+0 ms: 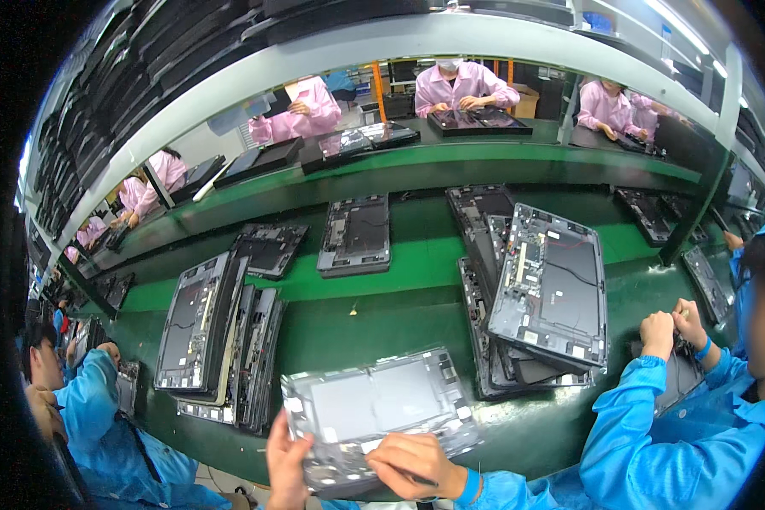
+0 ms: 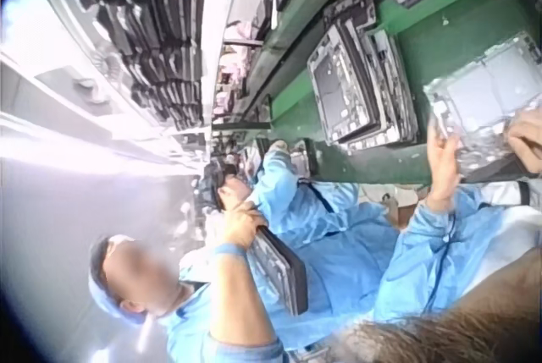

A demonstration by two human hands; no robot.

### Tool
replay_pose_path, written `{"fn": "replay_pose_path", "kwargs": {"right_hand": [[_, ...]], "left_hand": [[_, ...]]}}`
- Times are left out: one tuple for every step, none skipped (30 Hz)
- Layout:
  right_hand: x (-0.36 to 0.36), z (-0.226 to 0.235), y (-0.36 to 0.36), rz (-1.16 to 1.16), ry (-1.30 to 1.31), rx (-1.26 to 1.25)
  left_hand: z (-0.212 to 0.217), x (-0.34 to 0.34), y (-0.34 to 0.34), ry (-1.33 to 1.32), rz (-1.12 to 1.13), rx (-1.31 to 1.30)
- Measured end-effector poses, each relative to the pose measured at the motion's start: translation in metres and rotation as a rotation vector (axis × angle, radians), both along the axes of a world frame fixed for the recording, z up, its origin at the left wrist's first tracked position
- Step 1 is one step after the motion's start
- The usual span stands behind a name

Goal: The person assembles internal components into a tablet chassis, connecting a ribbon cable and a battery. This is done using a stylus-like tool and a spudger.

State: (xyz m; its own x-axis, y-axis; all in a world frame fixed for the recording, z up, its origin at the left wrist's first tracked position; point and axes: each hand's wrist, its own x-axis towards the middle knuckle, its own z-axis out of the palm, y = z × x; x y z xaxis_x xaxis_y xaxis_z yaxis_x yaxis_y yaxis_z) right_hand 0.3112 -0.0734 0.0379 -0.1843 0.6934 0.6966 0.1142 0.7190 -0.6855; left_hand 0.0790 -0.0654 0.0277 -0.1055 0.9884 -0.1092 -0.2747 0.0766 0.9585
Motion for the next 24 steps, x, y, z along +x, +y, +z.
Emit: {"fn": "replay_pose_path", "kwargs": {"right_hand": [[0.004,0.006,-0.003,-0.054,-0.043,0.044],[0.011,0.01,-0.005,-0.11,-0.086,0.085],[0.018,0.007,-0.005,-0.104,-0.077,0.088],[0.028,0.006,-0.01,-0.165,-0.072,0.09],[0.036,0.003,-0.016,-0.232,-0.07,0.093],[0.046,-0.005,-0.018,-0.262,-0.056,0.032],[0.054,-0.017,-0.019,-0.222,-0.043,-0.101],[0.064,-0.025,-0.018,-0.196,-0.038,-0.232],[0.069,-0.024,-0.017,-0.183,-0.009,-0.249],[0.071,-0.025,-0.017,-0.159,0.027,-0.272],[0.077,-0.026,-0.02,-0.119,-0.043,-0.289],[0.071,-0.009,-0.018,-0.097,-0.032,-0.209],[0.075,-0.006,-0.014,-0.111,-0.035,-0.195],[0.083,-0.014,-0.019,-0.262,-0.17,-0.192],[0.152,0.013,-0.005,-0.422,-0.314,-0.19],[0.266,0.063,0.019,-0.583,-0.454,-0.189],[0.345,0.075,0.042,-0.718,-0.56,-0.216],[0.352,0.062,0.039,-0.861,-0.688,-0.228],[0.37,0.044,0.027,-1.003,-0.823,-0.243],[0.394,0.017,0.005,-1.137,-0.957,-0.247],[0.422,-0.018,-0.02,-1.253,-1.085,-0.226],[0.469,-0.064,-0.048,-1.364,-1.208,-0.198],[0.469,-0.069,-0.035,-1.494,-1.337,-0.193],[0.466,-0.07,-0.038,-1.503,-1.268,-0.263]], "left_hand": [[0.021,0.002,0.012,0.024,0.051,0.068],[0.043,0.004,0.027,0.049,0.101,0.134],[0.05,0.002,0.045,0.04,0.153,0.199],[0.058,0.007,0.065,0.025,0.195,0.266],[0.069,0.022,0.088,-0.027,0.244,0.281],[0.08,0.039,0.115,-0.08,0.29,0.294],[0.081,0.052,0.147,0.007,0.331,0.397],[0.077,0.069,0.188,0.085,0.358,0.5],[0.076,0.087,0.231,0.09,0.299,0.502],[0.072,0.099,0.27,0.107,0.247,0.5],[0.071,0.118,0.31,0.132,0.237,0.482],[0.068,0.119,0.337,0.182,0.257,0.466],[0.059,0.115,0.363,0.145,0.181,0.388],[0.05,0.109,0.386,0.112,0.108,0.309],[0.042,0.114,0.4,0.034,0.094,0.28],[0.031,0.121,0.412,0.021,0.081,0.287],[0.014,0.132,0.428,0.099,-0.008,0.152],[0.007,0.136,0.438,0.153,-0.095,0.025],[0.008,0.153,0.434,0.219,-0.184,0.001],[0.012,0.173,0.424,0.285,-0.262,-0.019],[0.001,0.177,0.433,0.559,-0.302,0.059],[-0.011,0.177,0.443,0.839,-0.331,0.124],[0.002,0.198,0.431,1.093,-0.199,0.161],[0.019,0.202,0.42,1.349,-0.049,0.184]]}}
